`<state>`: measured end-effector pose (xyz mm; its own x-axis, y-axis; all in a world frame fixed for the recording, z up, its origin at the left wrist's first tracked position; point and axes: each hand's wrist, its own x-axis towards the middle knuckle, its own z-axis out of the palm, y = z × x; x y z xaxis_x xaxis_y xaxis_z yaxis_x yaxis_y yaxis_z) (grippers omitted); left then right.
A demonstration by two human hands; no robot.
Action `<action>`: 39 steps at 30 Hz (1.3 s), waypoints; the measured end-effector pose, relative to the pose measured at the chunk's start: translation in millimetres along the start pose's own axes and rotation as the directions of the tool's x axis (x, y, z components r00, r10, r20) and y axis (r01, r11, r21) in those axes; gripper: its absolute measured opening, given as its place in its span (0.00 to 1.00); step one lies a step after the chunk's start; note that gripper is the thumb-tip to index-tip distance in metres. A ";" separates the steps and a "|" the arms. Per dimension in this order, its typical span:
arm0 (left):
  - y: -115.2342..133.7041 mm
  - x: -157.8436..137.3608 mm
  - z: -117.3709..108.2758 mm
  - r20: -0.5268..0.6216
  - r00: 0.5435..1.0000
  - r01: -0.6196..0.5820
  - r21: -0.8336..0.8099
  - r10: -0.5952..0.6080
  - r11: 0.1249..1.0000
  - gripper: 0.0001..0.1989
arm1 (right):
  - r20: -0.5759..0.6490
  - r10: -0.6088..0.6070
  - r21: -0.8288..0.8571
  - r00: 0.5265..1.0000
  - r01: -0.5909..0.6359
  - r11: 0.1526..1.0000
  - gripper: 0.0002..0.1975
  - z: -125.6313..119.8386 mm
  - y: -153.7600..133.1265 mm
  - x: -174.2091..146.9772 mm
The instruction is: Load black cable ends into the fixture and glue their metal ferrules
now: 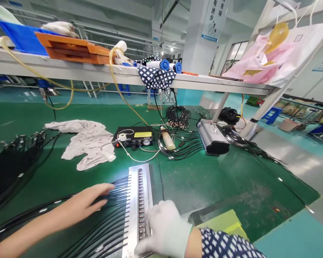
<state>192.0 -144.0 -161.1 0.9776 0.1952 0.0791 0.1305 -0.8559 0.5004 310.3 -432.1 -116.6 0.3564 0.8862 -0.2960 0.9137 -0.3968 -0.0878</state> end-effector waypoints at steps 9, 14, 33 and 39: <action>-1.4 110.1 65.1 -0.100 0.988 0.105 -0.139 -0.120 0.985 0.08 | -0.611 -0.530 -0.231 0.589 0.507 0.830 0.18 20.9 10.7 -8.6; -1.6 104.1 63.6 -0.105 0.983 0.129 -0.183 -0.150 0.975 0.11 | -0.753 -0.184 0.077 0.632 0.362 0.929 0.14 -170.3 52.1 50.1; 9.9 116.9 59.1 -0.048 0.988 0.132 -0.215 -0.145 0.968 0.15 | -0.272 0.387 0.599 0.881 -0.160 0.784 0.20 -182.6 147.0 302.4; -33.2 38.1 -4.7 0.101 0.991 0.107 -0.163 -0.092 0.981 0.44 | -0.422 0.217 0.636 0.880 0.117 0.763 0.18 -127.2 111.4 196.1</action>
<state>224.1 -105.9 -170.6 0.9731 0.2236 -0.0545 0.2060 -0.7403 0.6399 506.8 -272.1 -63.4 0.5945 0.7947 0.1221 0.6143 -0.3510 -0.7067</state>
